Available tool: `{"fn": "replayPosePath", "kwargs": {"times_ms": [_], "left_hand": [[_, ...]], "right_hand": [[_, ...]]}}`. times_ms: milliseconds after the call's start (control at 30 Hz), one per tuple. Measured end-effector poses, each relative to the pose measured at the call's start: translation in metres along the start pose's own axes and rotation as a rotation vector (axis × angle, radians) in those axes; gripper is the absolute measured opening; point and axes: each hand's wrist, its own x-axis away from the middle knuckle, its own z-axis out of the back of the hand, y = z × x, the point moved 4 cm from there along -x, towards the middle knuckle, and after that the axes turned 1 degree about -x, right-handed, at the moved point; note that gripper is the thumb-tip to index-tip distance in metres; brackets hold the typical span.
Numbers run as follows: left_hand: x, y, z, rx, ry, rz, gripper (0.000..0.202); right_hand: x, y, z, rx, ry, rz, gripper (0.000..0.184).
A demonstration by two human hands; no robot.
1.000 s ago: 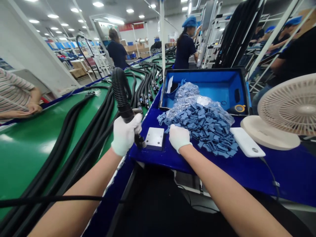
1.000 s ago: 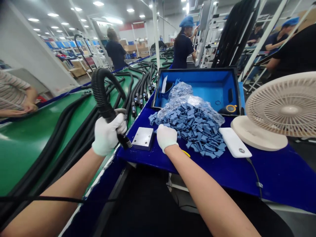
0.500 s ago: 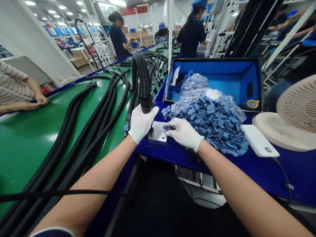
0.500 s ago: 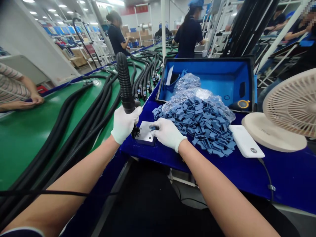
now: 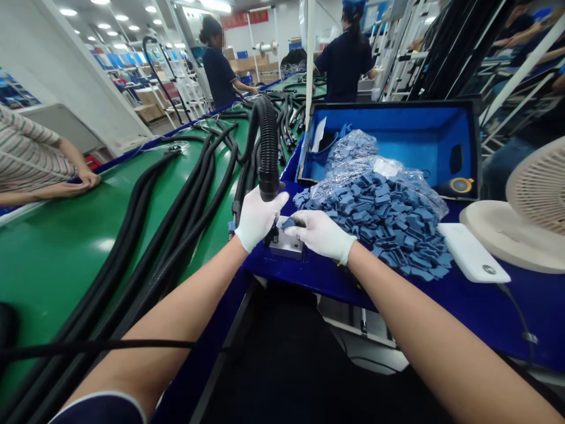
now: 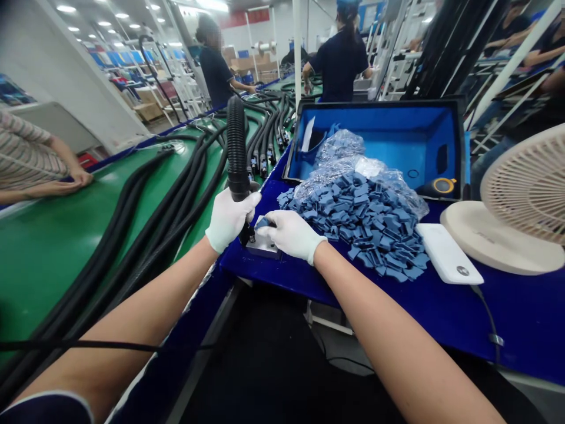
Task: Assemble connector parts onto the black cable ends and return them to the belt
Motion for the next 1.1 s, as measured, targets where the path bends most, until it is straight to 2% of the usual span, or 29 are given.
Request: {"fn": "replayPosePath", "kwargs": {"times_ms": [133, 267, 433, 500, 533, 600, 667, 733, 833, 933, 1000, 1100], "left_hand": [[-0.005, 0.002, 0.001, -0.050, -0.034, -0.054, 0.031], [-0.005, 0.001, 0.006, -0.054, -0.052, -0.086, 0.031], [-0.004, 0.000, 0.006, 0.032, -0.126, -0.055, 0.034], [-0.001, 0.002, 0.015, 0.050, -0.118, -0.055, 0.034], [0.002, 0.002, 0.025, 0.074, -0.085, -0.046, 0.035], [0.014, -0.001, 0.055, 0.129, 0.011, -0.002, 0.039], [0.037, -0.006, 0.097, 0.114, 0.095, 0.076, 0.042], [0.073, -0.013, 0.143, 0.007, 0.122, 0.196, 0.044], [0.138, -0.024, 0.203, -0.148, 0.057, 0.473, 0.049], [0.196, -0.031, 0.241, -0.335, -0.153, 0.709, 0.054], [0.220, -0.036, 0.262, -0.604, -0.228, 0.744, 0.056], [0.238, -0.045, 0.290, -1.022, -0.130, 0.737, 0.060]], "right_hand": [[-0.019, -0.005, -0.007, 0.105, -0.026, 0.027, 0.018], [-0.035, 0.000, -0.014, 0.061, -0.069, -0.002, 0.024], [-0.035, 0.009, -0.019, -0.016, -0.115, -0.038, 0.032], [-0.032, 0.009, -0.020, -0.012, -0.136, -0.040, 0.036], [-0.030, 0.009, -0.020, -0.006, -0.147, -0.038, 0.037], [-0.027, 0.008, -0.020, -0.002, -0.171, -0.031, 0.036], [-0.025, 0.007, -0.020, -0.001, -0.197, -0.018, 0.031], [-0.024, 0.006, -0.020, 0.027, -0.211, -0.009, 0.025], [-0.025, 0.007, -0.022, 0.142, -0.208, -0.008, 0.021], [-0.026, 0.008, -0.025, 0.220, -0.202, -0.030, 0.021], [-0.026, 0.010, -0.028, 0.224, -0.215, -0.069, 0.022], [-0.024, 0.012, -0.031, 0.202, -0.246, -0.120, 0.024]]}}
